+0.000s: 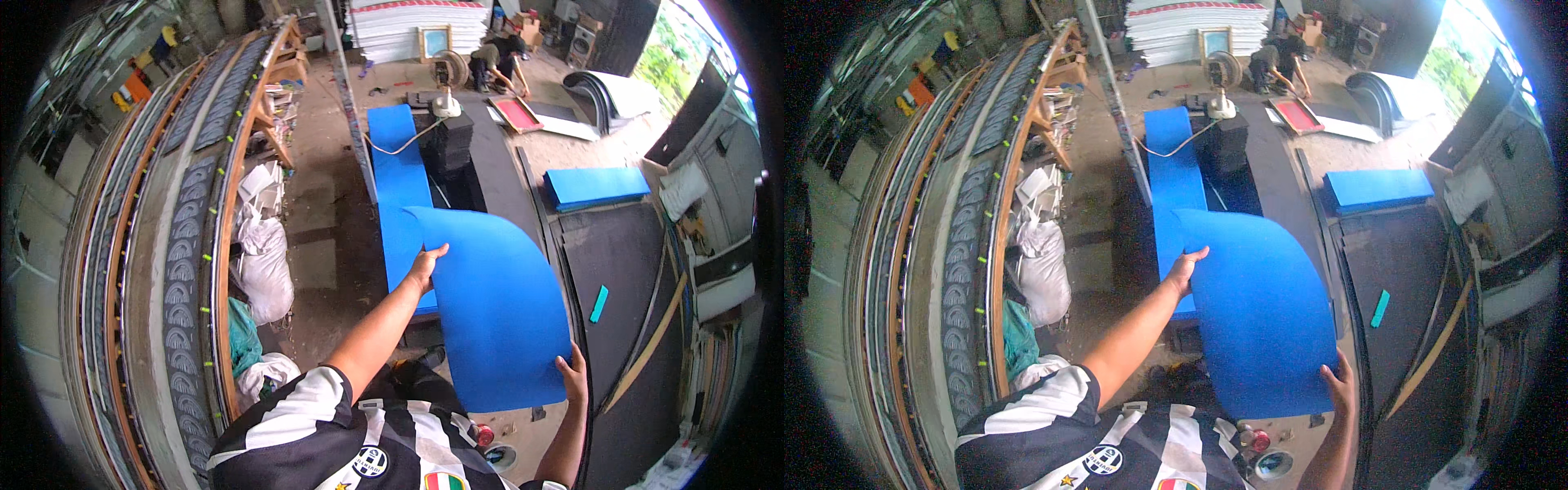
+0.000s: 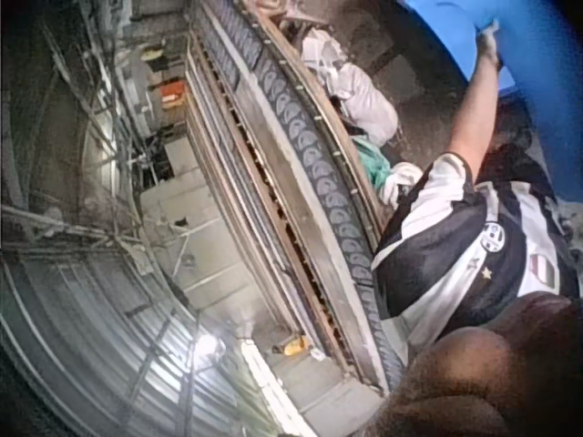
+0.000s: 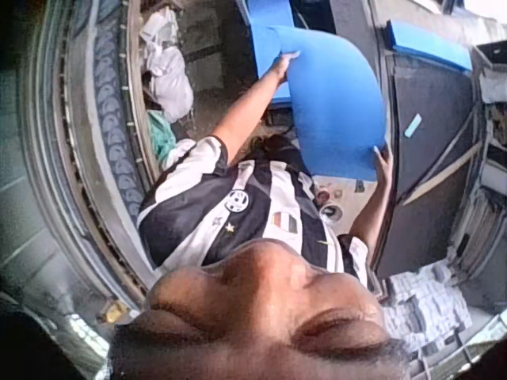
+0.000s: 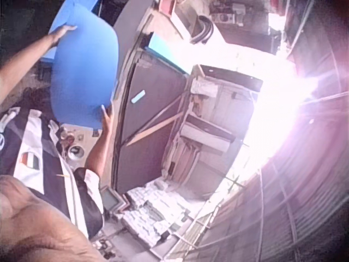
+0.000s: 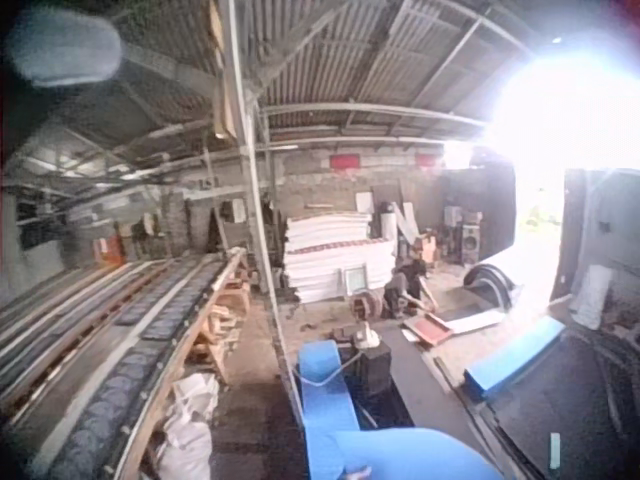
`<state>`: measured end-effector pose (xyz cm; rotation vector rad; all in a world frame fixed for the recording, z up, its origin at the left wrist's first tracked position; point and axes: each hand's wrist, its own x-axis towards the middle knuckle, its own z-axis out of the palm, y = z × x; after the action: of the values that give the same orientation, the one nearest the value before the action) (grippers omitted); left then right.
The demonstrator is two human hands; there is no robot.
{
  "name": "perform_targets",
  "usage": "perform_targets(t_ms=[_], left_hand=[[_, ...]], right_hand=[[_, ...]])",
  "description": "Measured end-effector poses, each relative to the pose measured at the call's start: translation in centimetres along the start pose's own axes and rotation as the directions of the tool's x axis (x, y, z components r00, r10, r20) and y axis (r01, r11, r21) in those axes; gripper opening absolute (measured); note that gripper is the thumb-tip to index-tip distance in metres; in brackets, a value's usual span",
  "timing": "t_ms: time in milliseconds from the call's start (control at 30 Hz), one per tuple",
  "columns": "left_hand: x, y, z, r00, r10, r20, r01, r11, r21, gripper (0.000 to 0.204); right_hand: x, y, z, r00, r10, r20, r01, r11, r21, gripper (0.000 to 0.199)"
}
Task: The person repeatedly picks up a blue rectangular sheet from a pile and places it onto a stack of black sheets. The action is performed one at a time in a repetitive loop throughout the clip.
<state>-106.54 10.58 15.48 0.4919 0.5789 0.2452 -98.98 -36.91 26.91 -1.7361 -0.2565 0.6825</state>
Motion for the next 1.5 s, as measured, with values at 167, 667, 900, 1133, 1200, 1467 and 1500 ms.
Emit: perform_targets(t_ms=[167, 667, 900, 1133, 1200, 1467, 1500], left_hand=[[3.9, 0.4, -3.9, 0.993, -0.113, -0.037, 0.116, 0.991, 0.067, 0.039], [23.6, 5.7, -22.3, 0.952, -0.184, -0.246, 0.226, 0.961, 0.157, 0.049], [31.4, 5.5, -37.3, 0.883, -0.167, -0.439, 0.318, 0.900, 0.298, 0.050], [36.8, 14.6, -38.4, 0.885, -0.135, -0.445, 0.280, 0.919, 0.278, 0.053], [37.4, 15.5, -38.0, 0.902, -0.174, -0.395, 0.264, 0.947, 0.185, 0.048], [25.7, 5.1, -39.4, 0.814, -0.332, -0.476, 0.465, 0.865, 0.191, 0.068], [25.2, 4.6, -38.8, 0.850, -0.228, -0.475, 0.336, 0.929, 0.157, 0.066]], right_hand=[[2.5, 1.7, 3.1, 1.000, -0.004, -0.029, 0.004, 1.000, -0.006, 0.065], [20.7, 12.8, 16.5, 0.980, 0.175, -0.099, -0.194, 0.953, -0.231, 0.066], [28.5, 18.9, 28.1, 0.872, 0.438, -0.219, -0.488, 0.735, -0.471, 0.063], [37.4, 17.9, 36.0, 0.914, 0.328, -0.237, -0.404, 0.774, -0.488, 0.061], [41.0, 18.0, 37.5, 0.915, 0.331, -0.232, -0.403, 0.788, -0.465, 0.059], [55.9, 15.9, 45.4, 0.938, 0.273, -0.212, -0.344, 0.787, -0.512, 0.057], [56.5, 15.9, 45.6, 0.947, 0.261, -0.190, -0.322, 0.806, -0.498, 0.057]])
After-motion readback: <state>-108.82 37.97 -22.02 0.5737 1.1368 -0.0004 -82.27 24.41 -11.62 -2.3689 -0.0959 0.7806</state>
